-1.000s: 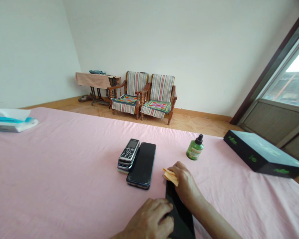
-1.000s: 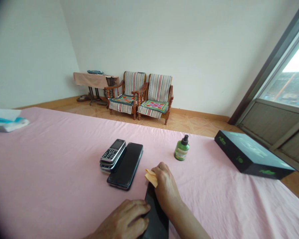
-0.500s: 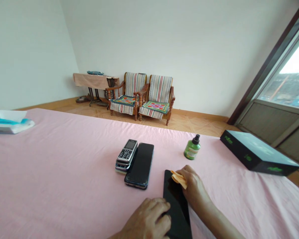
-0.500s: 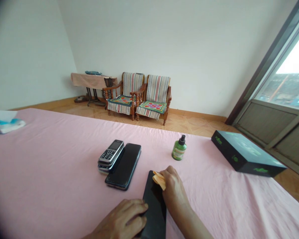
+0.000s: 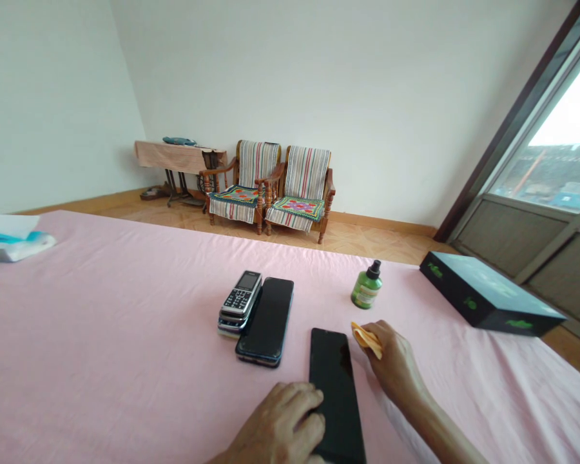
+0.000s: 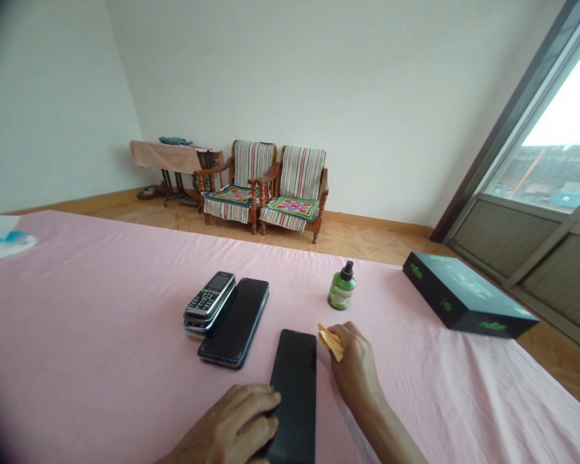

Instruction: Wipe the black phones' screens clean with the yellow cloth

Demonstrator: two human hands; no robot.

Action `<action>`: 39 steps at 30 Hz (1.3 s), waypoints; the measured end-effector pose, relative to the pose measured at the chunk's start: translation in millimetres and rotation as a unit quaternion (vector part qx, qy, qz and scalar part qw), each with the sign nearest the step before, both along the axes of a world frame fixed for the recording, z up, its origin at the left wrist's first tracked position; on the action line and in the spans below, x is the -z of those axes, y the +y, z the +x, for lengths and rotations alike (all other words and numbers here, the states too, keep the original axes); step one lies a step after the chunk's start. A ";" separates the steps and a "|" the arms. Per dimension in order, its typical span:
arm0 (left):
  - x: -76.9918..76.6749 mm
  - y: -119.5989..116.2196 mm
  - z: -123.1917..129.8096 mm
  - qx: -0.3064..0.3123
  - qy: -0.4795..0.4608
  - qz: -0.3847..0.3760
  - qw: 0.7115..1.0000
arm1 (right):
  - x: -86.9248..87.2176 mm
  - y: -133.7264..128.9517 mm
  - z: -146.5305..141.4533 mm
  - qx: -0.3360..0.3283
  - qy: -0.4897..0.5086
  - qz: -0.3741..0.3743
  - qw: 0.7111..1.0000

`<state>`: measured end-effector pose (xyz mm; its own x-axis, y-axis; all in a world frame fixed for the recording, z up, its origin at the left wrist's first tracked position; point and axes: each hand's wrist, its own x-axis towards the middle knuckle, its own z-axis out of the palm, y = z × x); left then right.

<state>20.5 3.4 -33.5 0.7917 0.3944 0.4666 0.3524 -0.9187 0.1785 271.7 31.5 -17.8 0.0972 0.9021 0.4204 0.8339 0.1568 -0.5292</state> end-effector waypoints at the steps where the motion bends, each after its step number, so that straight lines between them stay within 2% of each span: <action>1: 6.3 1.2 1.0 0.003 -0.017 0.012 1.000 | 0.4 1.3 -1.2 -0.002 0.015 0.002 1.000; 4: 25.2 4.5 3.9 -0.001 -0.058 0.040 0.998 | 2.5 4.7 -6.8 -0.015 0.038 -0.014 0.999; 6: 32.1 5.4 4.8 -0.002 -0.063 0.041 0.997 | 3.7 5.4 -9.6 -0.022 0.038 -0.026 0.999; 14: 23.5 2.6 3.2 -0.004 -0.044 0.009 0.999 | -4.2 -6.3 -14.2 -0.045 0.033 -0.052 0.997; 20: 25.3 2.1 5.3 0.000 -0.049 0.002 0.999 | -7.6 -24.4 -23.3 -0.071 0.002 -0.076 0.995; 23: 18.3 1.0 5.2 0.006 -0.040 -0.006 0.999 | -7.2 -39.5 -28.6 -0.089 -0.010 -0.089 0.992; 26: -0.1 -1.9 2.2 -0.002 -0.027 -0.026 0.999 | -8.3 -56.4 -31.7 -0.109 -0.021 -0.088 0.990; 28: -14.0 -4.2 -0.5 -0.006 0.017 -0.066 0.998 | -10.3 -65.1 -29.8 -0.121 -0.021 -0.089 0.988; 31: -27.7 -7.2 -2.7 -0.007 0.026 -0.074 0.997 | -16.4 -68.5 -22.8 -0.136 -0.013 -0.098 0.986; 36: -31.9 -9.7 -1.9 -0.035 -0.016 -0.091 0.995 | -30.9 -41.2 -22.7 -0.118 0.002 -0.093 0.989; 39: -30.0 -8.0 -1.6 -0.040 -0.024 -0.114 0.992 | -29.8 -12.3 -31.0 -0.122 0.039 -0.041 0.991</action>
<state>18.9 -4.7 -3.5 0.7329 0.5548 0.3938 0.4091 -0.8218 0.3965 240.7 19.2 12.0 -0.0985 0.9336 0.3445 0.7325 0.3024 -0.6099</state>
